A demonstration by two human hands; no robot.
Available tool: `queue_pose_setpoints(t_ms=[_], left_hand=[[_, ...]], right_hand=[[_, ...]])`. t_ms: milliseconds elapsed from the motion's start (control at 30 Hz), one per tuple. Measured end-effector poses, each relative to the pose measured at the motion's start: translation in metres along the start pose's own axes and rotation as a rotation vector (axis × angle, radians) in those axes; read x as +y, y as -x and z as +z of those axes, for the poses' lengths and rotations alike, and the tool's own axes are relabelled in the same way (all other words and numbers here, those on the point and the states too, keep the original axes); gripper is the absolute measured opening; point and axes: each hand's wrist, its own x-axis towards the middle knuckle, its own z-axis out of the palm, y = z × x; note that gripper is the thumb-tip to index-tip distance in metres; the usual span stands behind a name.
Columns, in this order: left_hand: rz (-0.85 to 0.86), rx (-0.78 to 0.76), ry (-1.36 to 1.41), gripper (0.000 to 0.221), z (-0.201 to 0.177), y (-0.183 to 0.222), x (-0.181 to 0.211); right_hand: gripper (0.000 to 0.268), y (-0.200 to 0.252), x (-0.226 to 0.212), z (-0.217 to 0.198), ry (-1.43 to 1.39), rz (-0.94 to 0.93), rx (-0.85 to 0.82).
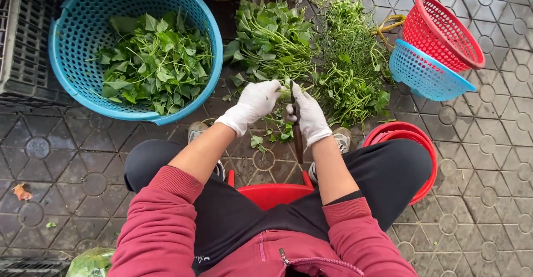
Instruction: Trimming the stems and roots of leafy greens using a knife and sorting them into baskets.
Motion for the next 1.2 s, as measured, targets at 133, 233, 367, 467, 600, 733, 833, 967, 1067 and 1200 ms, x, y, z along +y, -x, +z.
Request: queue_pose_setpoints(t_ms=[133, 233, 367, 467, 600, 733, 833, 967, 1067, 1200], left_hand=[[-0.146, -0.136, 0.228, 0.037, 0.002, 0.001, 0.015], [-0.024, -0.070, -0.035, 0.019, -0.001, -0.008, 0.020], [0.016, -0.020, -0.155, 0.023, -0.008, -0.007, 0.023], [0.149, 0.208, -0.203, 0.010, 0.004, -0.002, 0.029], [0.277, 0.273, -0.140, 0.018, -0.019, 0.019, 0.046], [0.114, 0.501, -0.557, 0.029, -0.087, 0.021, -0.016], [-0.271, 0.414, -0.721, 0.083, -0.154, 0.038, -0.068], [-0.402, 0.321, -0.703, 0.078, -0.159, 0.039, -0.058], [-0.021, 0.265, -0.166, 0.056, -0.156, 0.027, 0.003], [0.226, 0.150, 0.016, 0.123, -0.059, 0.008, 0.008]], right_hand=[[0.049, -0.015, 0.010, -0.013, -0.030, 0.027, 0.052], [0.046, -0.002, -0.001, -0.005, -0.024, 0.006, 0.065], [0.049, -0.008, 0.009, -0.008, 0.076, -0.024, 0.029], [0.052, -0.041, 0.040, -0.034, 0.093, -0.061, 0.049], [0.050, -0.056, 0.047, -0.050, -0.008, -0.069, 0.144], [0.048, -0.046, 0.016, -0.065, -0.127, -0.078, -0.039], [0.054, -0.040, 0.003, -0.063, -0.187, -0.095, -0.212], [0.054, -0.041, 0.007, -0.076, -0.269, -0.085, -0.397], [0.055, -0.042, 0.006, -0.070, -0.254, -0.089, -0.445], [0.039, -0.038, 0.004, -0.067, -0.278, -0.031, -0.386]])
